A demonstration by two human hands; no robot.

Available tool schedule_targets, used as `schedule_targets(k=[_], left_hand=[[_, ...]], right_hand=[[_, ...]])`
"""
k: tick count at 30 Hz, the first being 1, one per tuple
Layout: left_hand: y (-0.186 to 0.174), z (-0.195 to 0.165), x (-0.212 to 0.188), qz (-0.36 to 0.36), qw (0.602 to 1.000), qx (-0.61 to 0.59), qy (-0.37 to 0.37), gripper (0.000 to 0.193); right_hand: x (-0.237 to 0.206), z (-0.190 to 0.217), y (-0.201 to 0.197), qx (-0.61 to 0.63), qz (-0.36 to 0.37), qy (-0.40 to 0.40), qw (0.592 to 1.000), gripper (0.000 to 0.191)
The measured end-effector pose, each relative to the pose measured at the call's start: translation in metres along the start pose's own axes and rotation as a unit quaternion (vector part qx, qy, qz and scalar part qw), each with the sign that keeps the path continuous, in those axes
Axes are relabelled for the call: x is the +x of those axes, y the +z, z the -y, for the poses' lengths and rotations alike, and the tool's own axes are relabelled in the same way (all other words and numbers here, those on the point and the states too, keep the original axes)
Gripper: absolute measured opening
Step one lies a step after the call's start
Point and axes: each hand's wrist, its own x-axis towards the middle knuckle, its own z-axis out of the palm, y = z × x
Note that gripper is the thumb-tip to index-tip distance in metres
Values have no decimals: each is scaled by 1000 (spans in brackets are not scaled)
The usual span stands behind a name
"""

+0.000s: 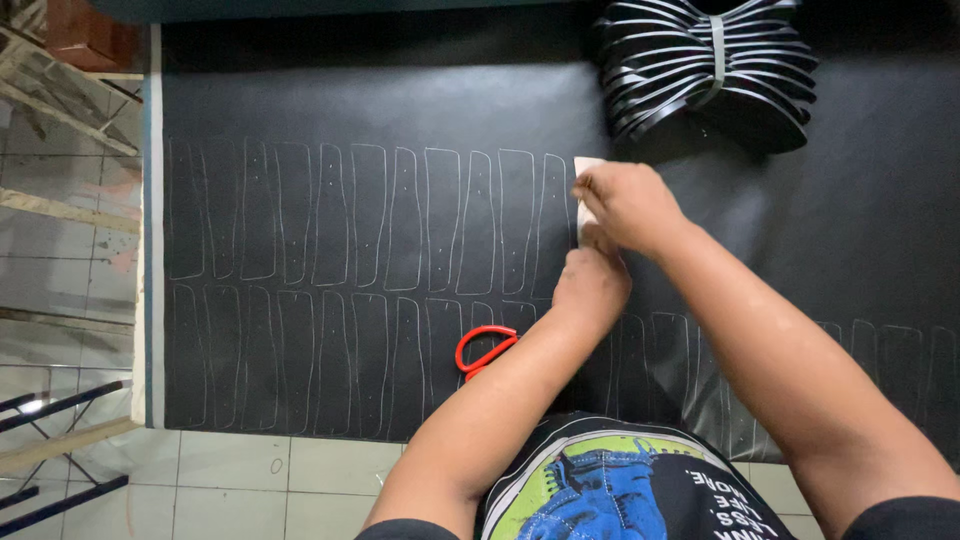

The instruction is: The person uses a wooden template and a pencil to mark repeated rectangular outlines on a large black sheet. They reposition the template multiple times and draw along its edges. A coworker is seen handling a separate piece of light-colored material nearby.

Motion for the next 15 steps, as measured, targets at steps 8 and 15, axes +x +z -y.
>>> schedule_targets(k=[8, 15], left_hand=[[-55, -1, -14, -128, 938, 233, 224, 25], [-57, 0, -11, -108, 944, 221, 217, 24]], right_hand=[[34, -20, 3, 17, -88, -23, 996, 19], [36, -23, 5, 27, -107, -10, 994, 18]])
